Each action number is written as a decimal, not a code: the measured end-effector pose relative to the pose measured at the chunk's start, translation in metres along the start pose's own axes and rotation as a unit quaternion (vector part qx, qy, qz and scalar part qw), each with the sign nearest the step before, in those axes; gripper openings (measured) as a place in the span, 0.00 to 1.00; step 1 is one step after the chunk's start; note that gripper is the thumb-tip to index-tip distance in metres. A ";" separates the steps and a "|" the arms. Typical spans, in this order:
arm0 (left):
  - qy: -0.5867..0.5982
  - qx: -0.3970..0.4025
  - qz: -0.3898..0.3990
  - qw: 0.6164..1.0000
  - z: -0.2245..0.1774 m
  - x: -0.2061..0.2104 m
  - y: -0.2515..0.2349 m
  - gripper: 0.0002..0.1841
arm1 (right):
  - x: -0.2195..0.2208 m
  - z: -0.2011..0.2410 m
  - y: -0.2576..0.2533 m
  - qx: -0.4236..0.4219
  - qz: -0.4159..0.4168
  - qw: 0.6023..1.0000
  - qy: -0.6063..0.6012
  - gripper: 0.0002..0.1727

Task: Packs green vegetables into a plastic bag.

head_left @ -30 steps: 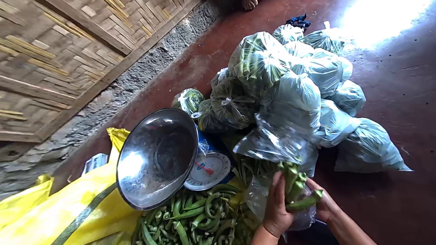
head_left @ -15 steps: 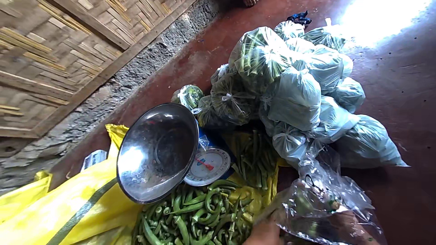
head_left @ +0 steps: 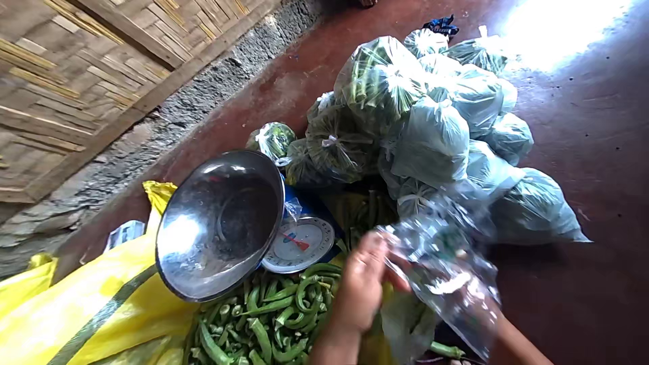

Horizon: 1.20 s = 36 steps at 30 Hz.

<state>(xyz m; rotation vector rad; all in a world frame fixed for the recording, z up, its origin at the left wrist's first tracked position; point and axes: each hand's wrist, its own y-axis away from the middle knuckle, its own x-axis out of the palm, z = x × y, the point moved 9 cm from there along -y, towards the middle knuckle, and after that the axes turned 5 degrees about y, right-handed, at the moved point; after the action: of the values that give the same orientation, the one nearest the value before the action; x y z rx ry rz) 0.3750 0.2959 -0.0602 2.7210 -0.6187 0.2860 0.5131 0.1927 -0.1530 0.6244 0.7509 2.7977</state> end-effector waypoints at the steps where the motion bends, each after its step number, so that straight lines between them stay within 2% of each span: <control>1: 0.047 0.042 -0.048 0.997 -0.021 -0.015 -0.010 0.17 | -0.003 -0.003 -0.005 -0.089 0.015 0.996 -0.001 0.11; 3: 0.085 0.126 -0.130 0.980 -0.049 -0.046 -0.021 0.19 | -0.004 -0.007 -0.018 -0.193 0.034 0.980 0.025 0.19; 5: -0.063 0.163 -0.172 0.969 -0.042 -0.052 -0.011 0.27 | -0.010 -0.009 -0.026 -0.193 0.026 0.976 0.096 0.22; 6: -0.163 0.170 -0.147 0.961 -0.022 -0.039 0.004 0.26 | -0.015 -0.010 -0.029 -0.176 0.018 0.971 0.159 0.22; 7: -0.246 0.156 -0.091 0.952 0.008 -0.016 0.022 0.19 | -0.020 -0.012 -0.032 -0.162 0.010 0.961 0.225 0.22; 8: -0.311 0.113 -0.001 0.944 0.047 0.012 0.043 0.12 | -0.025 -0.015 -0.034 -0.161 0.002 0.946 0.280 0.22; 9: -0.380 0.060 0.101 0.918 0.091 0.041 0.067 0.10 | -0.031 -0.016 -0.034 -0.166 -0.011 0.934 0.316 0.22; 10: -0.449 0.010 0.202 0.870 0.136 0.063 0.091 0.11 | -0.036 -0.017 -0.033 -0.172 -0.024 0.928 0.330 0.22; 11: -0.504 -0.018 0.268 0.821 0.177 0.074 0.113 0.10 | -0.041 -0.018 -0.031 -0.168 -0.034 0.933 0.315 0.24; 12: -0.554 -0.029 0.302 0.775 0.212 0.076 0.128 0.11 | -0.046 -0.021 -0.030 -0.160 -0.047 0.949 0.268 0.24; 14: -0.629 -0.078 0.370 0.680 0.258 0.067 0.141 0.19 | -0.051 -0.030 -0.029 -0.108 -0.062 0.988 0.093 0.18; 15: -0.644 -0.091 0.380 0.658 0.267 0.062 0.143 0.21 | -0.051 -0.035 -0.029 -0.080 -0.065 0.995 0.014 0.15; 16: -0.655 -0.084 0.364 0.657 0.271 0.057 0.143 0.21 | -0.050 -0.039 -0.028 -0.060 -0.065 0.996 -0.032 0.13; 18: -0.643 -0.091 0.332 0.684 0.267 0.047 0.139 0.16 | -0.046 -0.042 -0.026 -0.047 -0.055 0.996 -0.049 0.13; 19: -0.599 -0.153 0.346 0.706 0.260 0.044 0.135 0.15 | -0.044 -0.042 -0.026 -0.048 -0.047 0.997 -0.040 0.13; 21: -0.491 -0.174 0.381 0.764 0.230 0.053 0.126 0.15 | -0.044 -0.043 -0.024 -0.057 -0.039 0.997 -0.024 0.10; 22: -0.426 -0.141 0.379 0.810 0.208 0.060 0.120 0.16 | -0.045 -0.043 -0.023 -0.058 -0.038 0.997 -0.017 0.09; 24: -0.278 -0.023 0.289 0.916 0.161 0.066 0.101 0.16 | -0.046 -0.044 -0.022 -0.057 -0.034 0.997 -0.026 0.08; 25: -0.238 0.021 0.226 0.944 0.146 0.065 0.091 0.16 | -0.044 -0.042 -0.021 -0.054 -0.027 0.997 -0.039 0.08; 26: -0.251 0.038 0.170 0.952 0.139 0.061 0.080 0.17 | -0.041 -0.041 -0.019 -0.048 -0.016 0.997 -0.057 0.09; 27: -0.315 0.018 0.132 0.940 0.140 0.056 0.070 0.19 | -0.037 -0.038 -0.015 -0.039 -0.003 0.996 -0.077 0.09; 28: -0.403 -0.057 0.132 0.904 0.151 0.051 0.061 0.22 | -0.033 -0.033 -0.009 -0.030 0.012 0.995 -0.096 0.09; 30: -0.510 -0.240 0.194 0.803 0.169 0.039 0.054 0.28 | -0.026 -0.022 0.001 -0.026 0.046 0.989 -0.138 0.08; 31: -0.512 -0.253 0.204 0.795 0.163 0.034 0.053 0.26 | -0.025 -0.019 0.003 -0.029 0.061 0.985 -0.156 0.08; 32: -0.514 -0.199 0.177 0.815 0.143 0.031 0.047 0.21 | -0.027 -0.020 0.002 -0.027 0.071 0.983 -0.169 0.08; 33: -0.523 -0.079 0.107 0.842 0.110 0.028 0.041 0.16 | -0.029 -0.025 0.000 -0.020 0.070 0.981 -0.179 0.09; 34: -0.542 0.045 0.006 0.839 0.076 0.019 0.037 0.14 | -0.031 -0.031 -0.003 -0.008 0.062 0.980 -0.187 0.09; 35: -0.569 0.139 -0.086 0.806 0.048 0.006 0.031 0.17 | -0.032 -0.036 -0.008 0.003 0.049 0.979 -0.196 0.10; 36: -0.598 0.162 -0.146 0.771 0.035 -0.010 0.020 0.29 | -0.032 -0.041 -0.011 0.015 0.040 0.978 -0.202 0.10</control>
<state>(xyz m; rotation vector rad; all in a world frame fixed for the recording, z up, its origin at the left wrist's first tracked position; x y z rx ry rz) 0.3608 0.2698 -0.0895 2.9635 -0.3873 -1.6744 0.5248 0.1759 -0.2019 1.2046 0.6954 2.5987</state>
